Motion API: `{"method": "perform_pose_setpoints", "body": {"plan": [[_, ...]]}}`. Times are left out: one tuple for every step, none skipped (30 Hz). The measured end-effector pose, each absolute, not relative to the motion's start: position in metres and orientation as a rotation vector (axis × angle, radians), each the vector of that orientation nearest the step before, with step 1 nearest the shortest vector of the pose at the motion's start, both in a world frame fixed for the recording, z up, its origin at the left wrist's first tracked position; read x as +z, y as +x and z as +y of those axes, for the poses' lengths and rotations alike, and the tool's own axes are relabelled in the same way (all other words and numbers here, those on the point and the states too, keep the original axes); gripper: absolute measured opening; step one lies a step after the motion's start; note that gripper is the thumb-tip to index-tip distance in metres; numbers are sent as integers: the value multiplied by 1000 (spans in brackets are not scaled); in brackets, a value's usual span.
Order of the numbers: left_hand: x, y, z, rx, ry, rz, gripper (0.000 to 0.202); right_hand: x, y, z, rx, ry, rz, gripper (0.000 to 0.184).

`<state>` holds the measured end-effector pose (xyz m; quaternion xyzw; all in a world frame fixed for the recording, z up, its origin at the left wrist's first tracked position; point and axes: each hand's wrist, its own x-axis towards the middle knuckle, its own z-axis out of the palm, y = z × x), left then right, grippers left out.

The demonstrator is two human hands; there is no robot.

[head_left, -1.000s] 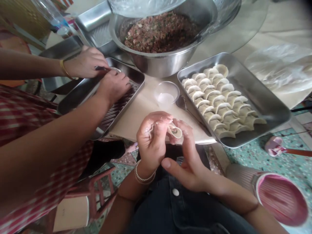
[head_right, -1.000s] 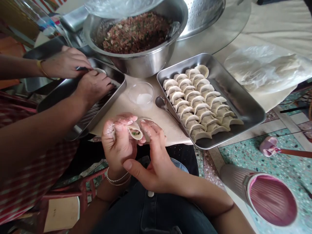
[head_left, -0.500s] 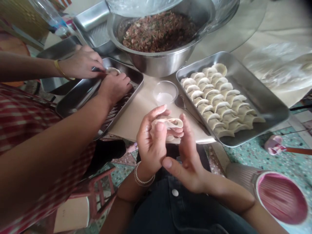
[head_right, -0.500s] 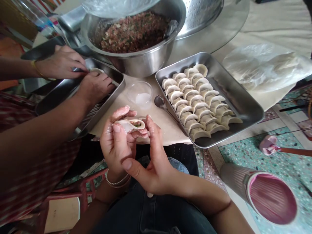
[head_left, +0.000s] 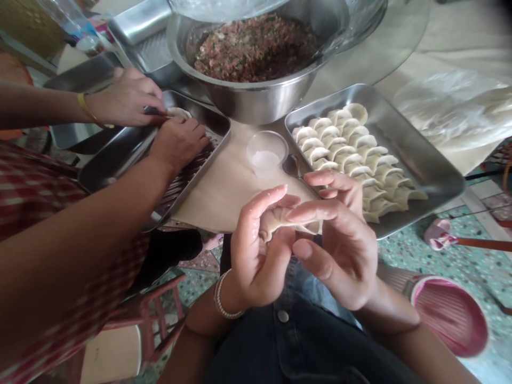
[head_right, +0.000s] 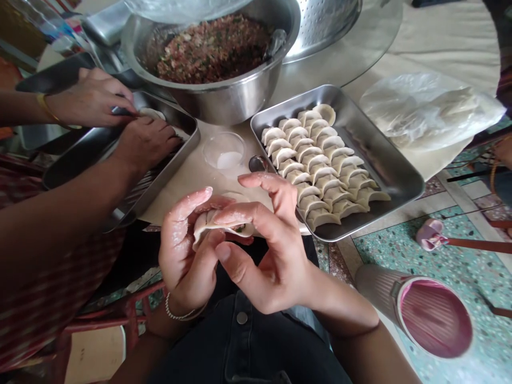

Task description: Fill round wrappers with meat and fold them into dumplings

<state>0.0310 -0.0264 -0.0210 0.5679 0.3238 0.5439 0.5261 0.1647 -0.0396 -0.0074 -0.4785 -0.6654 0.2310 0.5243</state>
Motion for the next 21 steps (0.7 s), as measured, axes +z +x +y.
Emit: {"method": "perform_pose_setpoints", "body": {"plan": [[-21,31,-26,1300,1350,771,42,-7,165,-40,546,-1154,-1586,22],[-21,31,-26,1300,1337,767,42,-7,165,-41,535,-1161,-1579,21],[-21,31,-26,1296,1318,764,42,-8,165,-41,521,-1166,-1573,20],[-20,31,-26,1290,1298,763,42,-8,165,-42,504,-1168,-1568,19],[-20,30,-26,1285,1275,763,41,-9,166,-42,485,-1171,-1562,19],[-19,30,-26,1279,1253,761,40,-10,166,-43,464,-1181,-1556,19],[-19,30,-26,1273,1232,758,39,-12,167,-43,436,-1191,-1554,21],[-18,29,-25,1267,1212,756,38,-14,168,-43,391,-1194,-1553,22],[-18,28,-25,1261,1194,755,37,-16,168,-43,333,-1194,-1557,25],[-17,28,-25,1253,1180,754,36,-19,169,-43,258,-1187,-1567,28],[-17,27,-24,1246,1170,753,35,-22,170,-43,167,-1174,-1591,31],[-16,26,-24,1239,1162,754,34,-26,171,-43,69,-1163,-1624,33],[-16,25,-24,1237,1155,755,34,-30,173,-43,-29,-1157,-1657,35],[-16,25,-24,1236,1148,758,33,-33,174,-43,-114,-1154,-1687,37],[-16,25,-24,1236,1142,762,32,-37,175,-43,-178,-1151,-1711,39],[-16,24,-24,1235,1136,768,31,-39,177,-43,-217,-1148,-1726,40],[-16,25,-25,1234,1131,772,31,-42,177,-43,-230,-1149,-1737,42],[-16,25,-26,1239,1131,771,31,-43,178,-43,-231,-1148,-1742,43],[-16,26,-26,1250,1136,770,30,-44,178,-42,-226,-1151,-1749,44],[-16,27,-27,1265,1144,772,28,-44,178,-42,-219,-1163,-1755,44],[-16,28,-27,1283,1154,776,25,-44,178,-41,-215,-1173,-1753,43]]}}
